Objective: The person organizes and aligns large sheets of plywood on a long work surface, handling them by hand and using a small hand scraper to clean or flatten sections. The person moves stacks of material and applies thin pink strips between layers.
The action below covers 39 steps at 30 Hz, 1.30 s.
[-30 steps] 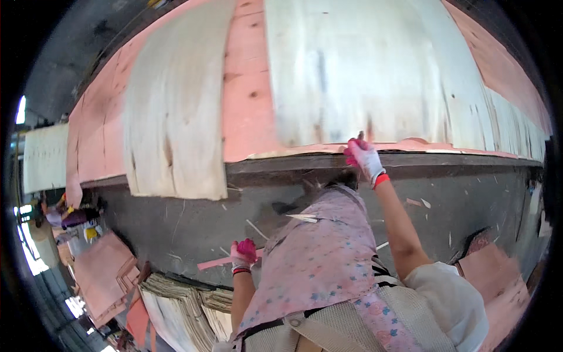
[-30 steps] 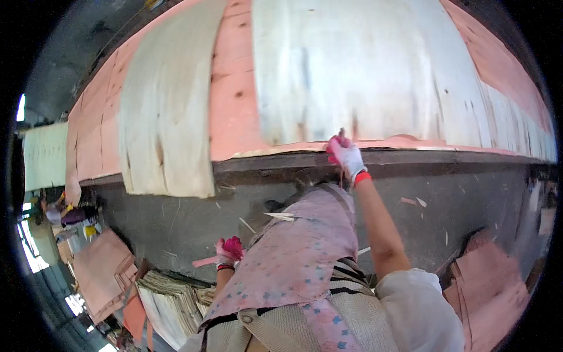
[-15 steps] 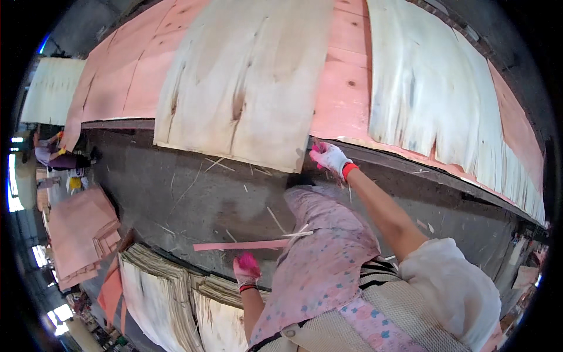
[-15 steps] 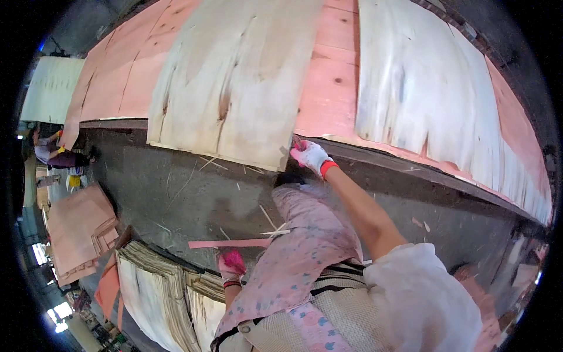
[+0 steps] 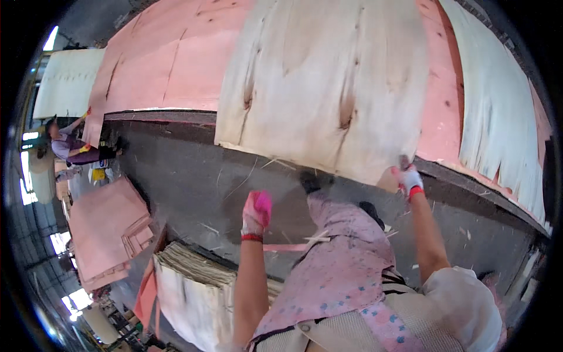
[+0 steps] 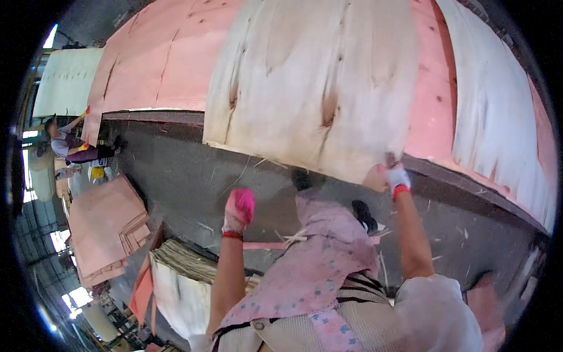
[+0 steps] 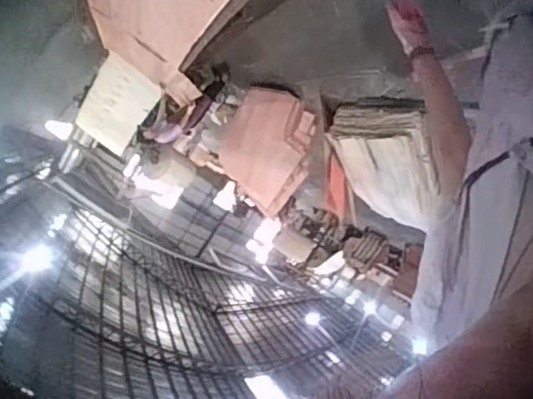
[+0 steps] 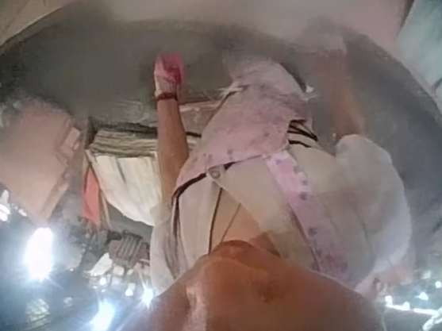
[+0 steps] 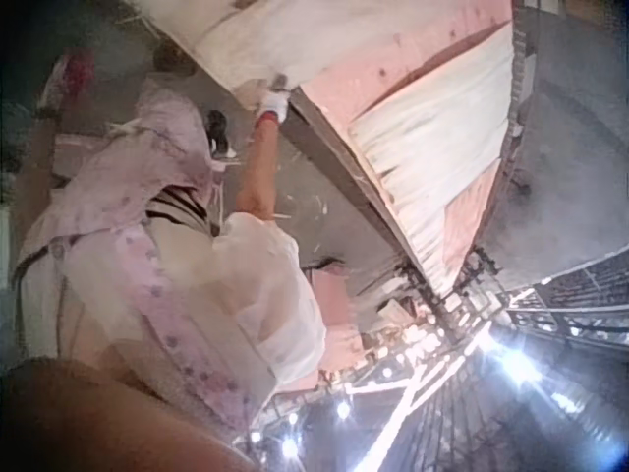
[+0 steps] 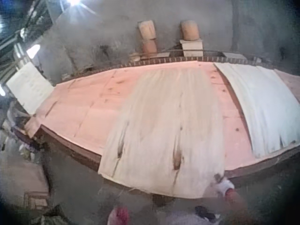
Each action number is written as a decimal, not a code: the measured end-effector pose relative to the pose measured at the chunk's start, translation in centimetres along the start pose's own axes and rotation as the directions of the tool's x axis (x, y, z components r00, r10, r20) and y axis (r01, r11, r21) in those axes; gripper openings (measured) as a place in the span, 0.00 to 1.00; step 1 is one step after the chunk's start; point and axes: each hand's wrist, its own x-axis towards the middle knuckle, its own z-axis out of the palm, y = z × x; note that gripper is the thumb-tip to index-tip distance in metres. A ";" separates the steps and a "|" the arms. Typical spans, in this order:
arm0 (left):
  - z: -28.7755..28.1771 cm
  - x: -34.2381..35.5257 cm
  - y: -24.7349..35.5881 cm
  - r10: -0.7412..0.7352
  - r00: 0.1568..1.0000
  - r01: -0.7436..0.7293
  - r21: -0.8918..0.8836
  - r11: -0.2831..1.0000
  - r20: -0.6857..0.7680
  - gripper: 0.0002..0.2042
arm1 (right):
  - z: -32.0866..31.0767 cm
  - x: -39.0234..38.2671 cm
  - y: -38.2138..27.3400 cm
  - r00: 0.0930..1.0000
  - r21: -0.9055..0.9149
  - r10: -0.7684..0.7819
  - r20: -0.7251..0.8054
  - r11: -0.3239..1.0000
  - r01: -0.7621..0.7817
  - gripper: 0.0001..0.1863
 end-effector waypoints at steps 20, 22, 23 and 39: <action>9.5 15.6 31.0 0.264 0.938 -0.240 -0.129 0.962 0.223 0.26 | -6.7 -25.1 -15.9 0.936 0.720 -0.129 -0.328 0.608 0.336 0.18; 5.5 17.6 40.1 0.528 0.767 -0.624 0.233 0.746 0.365 0.29 | -1.9 -26.0 -17.3 0.992 0.771 -0.124 0.030 0.634 0.057 0.12; 5.0 17.9 43.8 0.580 0.696 -0.631 -0.026 0.776 0.422 0.29 | 1.4 -25.9 -18.2 0.993 0.719 -0.118 0.032 0.693 0.059 0.11; -37.3 22.9 76.3 0.344 0.719 -0.307 -0.169 0.937 0.603 0.31 | 30.5 -25.9 -49.4 0.856 0.921 -0.486 0.175 0.388 0.032 0.28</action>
